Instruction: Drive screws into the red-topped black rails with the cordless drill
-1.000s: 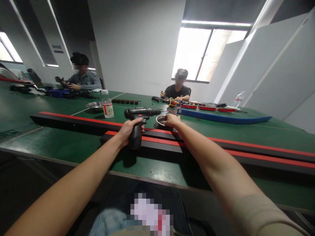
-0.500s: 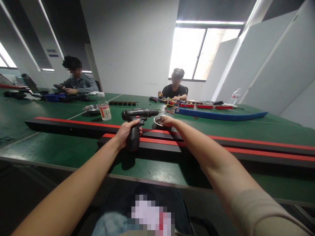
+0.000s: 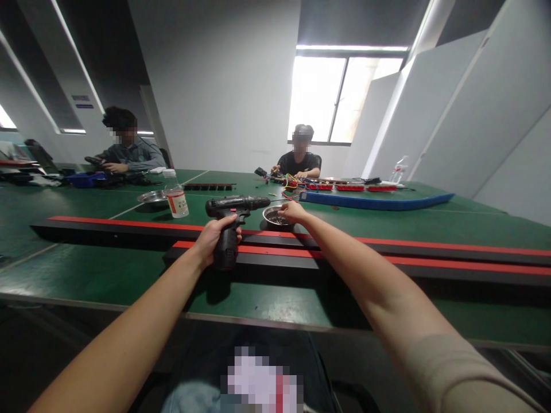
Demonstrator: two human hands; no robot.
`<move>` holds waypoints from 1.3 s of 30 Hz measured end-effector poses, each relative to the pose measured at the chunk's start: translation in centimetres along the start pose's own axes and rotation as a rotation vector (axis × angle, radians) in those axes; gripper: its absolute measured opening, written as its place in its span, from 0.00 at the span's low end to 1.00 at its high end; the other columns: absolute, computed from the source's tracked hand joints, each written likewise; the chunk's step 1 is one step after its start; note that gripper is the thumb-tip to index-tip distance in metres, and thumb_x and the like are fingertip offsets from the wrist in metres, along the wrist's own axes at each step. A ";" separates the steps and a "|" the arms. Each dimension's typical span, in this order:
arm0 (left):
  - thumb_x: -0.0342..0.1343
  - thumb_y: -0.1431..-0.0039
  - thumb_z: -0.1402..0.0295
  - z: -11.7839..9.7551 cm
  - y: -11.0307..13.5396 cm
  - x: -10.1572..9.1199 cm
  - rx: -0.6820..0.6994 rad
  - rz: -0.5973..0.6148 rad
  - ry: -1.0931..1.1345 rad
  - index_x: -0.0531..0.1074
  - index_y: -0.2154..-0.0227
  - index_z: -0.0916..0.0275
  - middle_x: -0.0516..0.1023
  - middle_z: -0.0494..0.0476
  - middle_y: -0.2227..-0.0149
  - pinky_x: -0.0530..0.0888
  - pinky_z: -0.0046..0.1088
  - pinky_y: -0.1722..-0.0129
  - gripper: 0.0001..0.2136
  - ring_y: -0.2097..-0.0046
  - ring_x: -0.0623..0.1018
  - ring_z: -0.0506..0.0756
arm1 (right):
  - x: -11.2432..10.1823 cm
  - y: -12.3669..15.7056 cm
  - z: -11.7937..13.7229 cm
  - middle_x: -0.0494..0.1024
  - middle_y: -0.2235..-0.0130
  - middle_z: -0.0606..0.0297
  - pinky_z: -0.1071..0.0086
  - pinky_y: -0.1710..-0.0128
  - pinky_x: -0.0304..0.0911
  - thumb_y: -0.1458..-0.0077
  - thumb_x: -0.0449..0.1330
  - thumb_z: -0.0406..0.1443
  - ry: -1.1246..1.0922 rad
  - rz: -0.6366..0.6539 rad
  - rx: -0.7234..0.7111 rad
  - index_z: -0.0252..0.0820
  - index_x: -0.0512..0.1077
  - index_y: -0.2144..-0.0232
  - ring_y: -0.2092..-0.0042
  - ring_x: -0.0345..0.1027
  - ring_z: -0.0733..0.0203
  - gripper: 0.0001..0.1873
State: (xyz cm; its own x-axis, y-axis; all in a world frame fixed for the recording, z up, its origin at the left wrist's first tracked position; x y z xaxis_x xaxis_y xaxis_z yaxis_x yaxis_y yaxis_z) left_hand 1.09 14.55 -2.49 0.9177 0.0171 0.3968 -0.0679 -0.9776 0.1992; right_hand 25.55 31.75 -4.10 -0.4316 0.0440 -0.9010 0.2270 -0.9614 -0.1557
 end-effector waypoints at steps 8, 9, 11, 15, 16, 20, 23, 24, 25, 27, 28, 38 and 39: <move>0.59 0.39 0.64 0.2 -0.4 -0.7 -0.012 0.040 -0.041 0.73 0.70 0.68 0.77 0.59 0.76 0.74 0.27 0.82 0.10 0.79 0.77 0.53 | -1.0 2.1 -0.1 0.80 0.70 0.60 0.72 0.71 0.58 0.45 0.68 0.39 -0.141 -0.051 -0.081 0.36 0.79 0.71 0.69 0.70 0.61 0.10; 0.60 0.39 0.64 0.3 -0.4 -0.8 -0.012 0.050 -0.045 0.74 0.70 0.68 0.77 0.59 0.75 0.75 0.27 0.81 0.11 0.79 0.77 0.53 | -1.1 2.7 -0.3 0.80 0.70 0.60 0.72 0.71 0.58 0.45 0.67 0.38 -0.182 -0.044 -0.105 0.36 0.78 0.70 0.70 0.69 0.61 0.09; 0.60 0.40 0.64 0.4 -0.5 -0.9 -0.009 0.070 -0.049 0.74 0.70 0.68 0.77 0.58 0.75 0.75 0.27 0.81 0.11 0.78 0.77 0.53 | -1.4 3.9 -0.7 0.79 0.69 0.61 0.72 0.71 0.57 0.43 0.65 0.37 -0.258 -0.027 -0.166 0.35 0.79 0.69 0.70 0.68 0.63 0.08; 0.61 0.40 0.64 0.4 -0.6 -1.2 -0.013 0.107 -0.059 0.74 0.70 0.69 0.76 0.58 0.74 0.76 0.27 0.79 0.11 0.77 0.77 0.52 | -1.9 6.9 -1.7 0.79 0.70 0.61 0.73 0.74 0.56 0.41 0.63 0.42 -0.378 0.003 -0.213 0.35 0.78 0.68 0.72 0.65 0.64 0.14; 0.61 0.40 0.64 0.3 -0.5 -1.2 -0.016 0.114 -0.062 0.74 0.70 0.70 0.76 0.58 0.74 0.76 0.26 0.79 0.11 0.77 0.77 0.52 | -2.0 7.6 -1.9 0.79 0.71 0.61 0.73 0.75 0.55 0.40 0.62 0.43 -0.407 0.018 -0.196 0.35 0.78 0.68 0.73 0.64 0.64 0.15; 0.63 0.41 0.64 0.2 -0.3 -1.2 -0.018 0.136 -0.076 0.75 0.70 0.69 0.77 0.57 0.73 0.76 0.26 0.79 0.11 0.76 0.77 0.52 | -2.0 9.4 -2.6 0.79 0.70 0.61 0.72 0.77 0.54 0.38 0.59 0.46 -0.504 0.067 -0.093 0.35 0.77 0.67 0.76 0.61 0.66 0.18; 0.63 0.42 0.64 0.2 -0.1 -1.4 -0.028 0.124 -0.105 0.75 0.68 0.69 0.78 0.58 0.71 0.77 0.25 0.78 0.11 0.74 0.79 0.53 | -1.7 9.6 -3.0 0.77 0.72 0.62 0.71 0.76 0.53 0.40 0.59 0.43 -0.563 0.028 -0.082 0.36 0.75 0.71 0.76 0.61 0.66 0.16; 0.64 0.42 0.64 0.3 0.0 -1.4 -0.025 0.116 -0.115 0.75 0.68 0.69 0.78 0.59 0.71 0.77 0.25 0.77 0.11 0.74 0.80 0.53 | -1.7 9.5 -3.1 0.77 0.73 0.62 0.71 0.76 0.53 0.40 0.60 0.43 -0.589 0.010 -0.091 0.37 0.74 0.73 0.76 0.60 0.66 0.15; 0.64 0.42 0.64 0.3 0.0 -1.5 -0.020 0.110 -0.125 0.75 0.68 0.69 0.78 0.59 0.70 0.78 0.25 0.77 0.10 0.73 0.80 0.53 | -1.6 9.4 -3.3 0.76 0.74 0.63 0.71 0.76 0.52 0.41 0.60 0.42 -0.623 -0.006 -0.100 0.38 0.73 0.75 0.76 0.60 0.66 0.16; 0.64 0.42 0.65 0.3 0.0 -1.6 0.000 0.109 -0.144 0.76 0.68 0.69 0.79 0.60 0.70 0.78 0.25 0.75 0.10 0.73 0.80 0.54 | -1.5 9.2 -3.5 0.74 0.75 0.63 0.70 0.76 0.52 0.40 0.59 0.43 -0.715 -0.038 -0.093 0.39 0.70 0.76 0.76 0.59 0.65 0.17; 0.64 0.42 0.66 0.3 0.0 -1.6 0.010 0.113 -0.154 0.76 0.68 0.69 0.79 0.60 0.70 0.78 0.25 0.75 0.09 0.72 0.80 0.54 | -1.5 9.1 -3.6 0.73 0.75 0.63 0.71 0.76 0.52 0.40 0.59 0.44 -0.766 -0.048 -0.079 0.39 0.70 0.76 0.76 0.60 0.65 0.17; 0.64 0.42 0.66 0.0 1.0 -1.0 0.001 0.054 -0.227 0.77 0.69 0.69 0.79 0.61 0.70 0.78 0.26 0.77 0.08 0.73 0.80 0.54 | -2.2 9.6 -3.2 0.73 0.73 0.65 0.73 0.74 0.56 0.44 0.64 0.48 -0.967 -0.013 0.027 0.40 0.69 0.71 0.71 0.65 0.64 0.18; 0.64 0.42 0.67 0.0 1.0 -1.0 0.003 0.055 -0.224 0.77 0.68 0.69 0.79 0.61 0.70 0.78 0.26 0.77 0.08 0.73 0.80 0.54 | -2.3 9.6 -3.2 0.73 0.73 0.65 0.73 0.74 0.56 0.44 0.64 0.48 -0.969 -0.008 0.028 0.40 0.69 0.71 0.71 0.65 0.64 0.18</move>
State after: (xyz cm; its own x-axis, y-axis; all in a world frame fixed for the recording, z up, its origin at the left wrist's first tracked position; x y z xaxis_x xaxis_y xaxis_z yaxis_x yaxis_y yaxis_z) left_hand 0.10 13.57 -2.73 0.9767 -0.0827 0.1981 -0.1192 -0.9764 0.1799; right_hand 31.49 23.26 -4.84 -0.9682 -0.1804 -0.1731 0.2054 -0.9687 -0.1394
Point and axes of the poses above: each hand's wrist, its own y-axis away from the middle knuckle, its own x-axis out of the palm, z = x × y, the point moved 1 cm from there along -y, towards the middle knuckle
